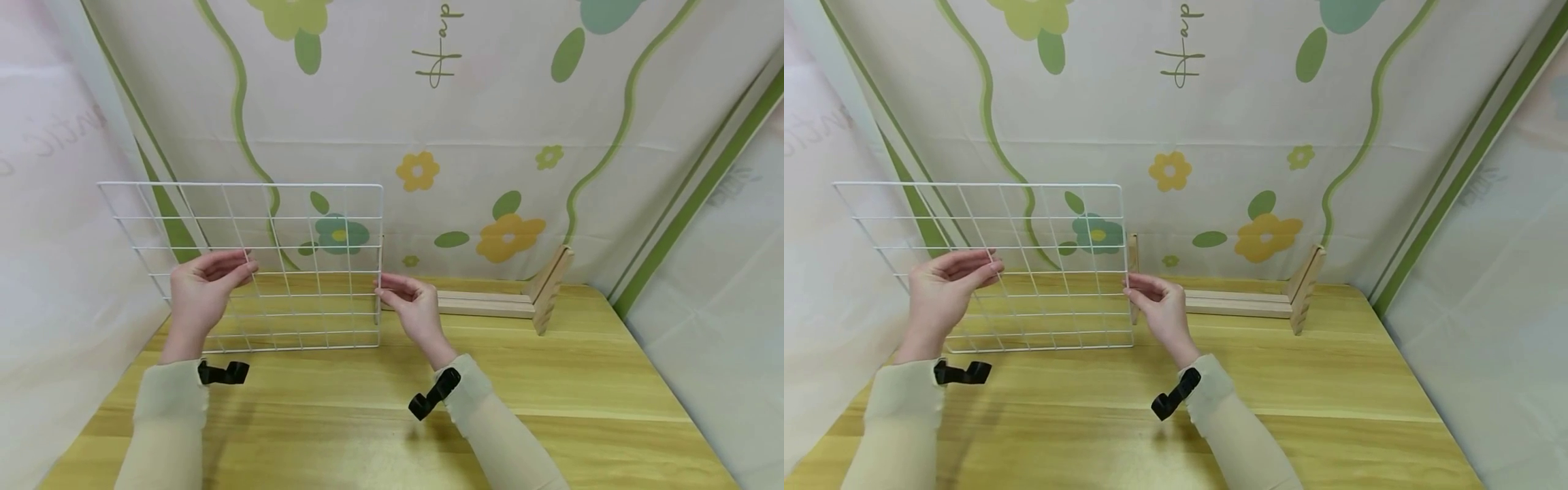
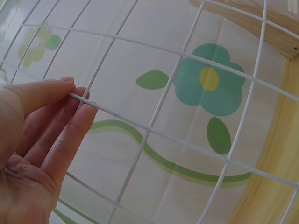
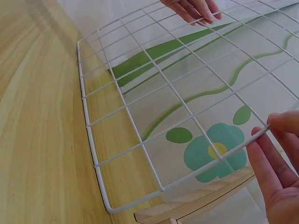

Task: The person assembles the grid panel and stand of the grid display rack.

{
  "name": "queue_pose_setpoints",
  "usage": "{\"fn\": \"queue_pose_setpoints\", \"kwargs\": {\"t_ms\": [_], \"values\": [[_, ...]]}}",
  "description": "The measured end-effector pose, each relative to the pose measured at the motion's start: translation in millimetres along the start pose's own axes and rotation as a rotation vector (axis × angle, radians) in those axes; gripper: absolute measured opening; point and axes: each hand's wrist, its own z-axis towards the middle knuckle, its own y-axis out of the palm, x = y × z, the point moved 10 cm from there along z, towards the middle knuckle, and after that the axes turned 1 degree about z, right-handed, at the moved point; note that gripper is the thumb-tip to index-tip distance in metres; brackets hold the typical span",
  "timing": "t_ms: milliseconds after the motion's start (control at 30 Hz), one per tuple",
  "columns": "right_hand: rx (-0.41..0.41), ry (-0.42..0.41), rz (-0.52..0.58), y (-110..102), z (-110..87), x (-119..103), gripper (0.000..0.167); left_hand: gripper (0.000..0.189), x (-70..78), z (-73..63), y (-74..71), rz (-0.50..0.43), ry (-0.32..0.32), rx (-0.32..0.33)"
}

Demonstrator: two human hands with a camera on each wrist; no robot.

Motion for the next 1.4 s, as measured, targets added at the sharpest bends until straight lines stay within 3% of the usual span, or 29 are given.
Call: {"fn": "queue_pose_setpoints", "kwargs": {"t_ms": [233, 400, 800, 1100, 1400], "values": [[0.008, -0.031, -0.021, -14, -0.7, -2, 0.030, 0.026, -1.4, -2.6, 0.0, 0.073, 0.024, 0.059], [0.039, -0.016, -0.009, -37, -1.1, -3, 0.035, 0.025, -2.1, -3.6, -1.0, 0.098, 0.028, 0.070], [0.179, 0.098, -0.102, -125, -7.7, 14, 0.047, 0.026, 0.0, -5.9, 0.3, 0.129, 0.024, 0.068], [0.264, 0.125, -0.157, -186, -21.0, 22, 0.049, 0.025, -2.2, -6.2, 0.3, 0.110, 0.000, 0.074], [0.345, 0.181, -0.176, -243, -40.2, 26, 0.053, 0.024, 1.3, -5.7, 2.0, 0.113, 0.031, 0.075]]}}
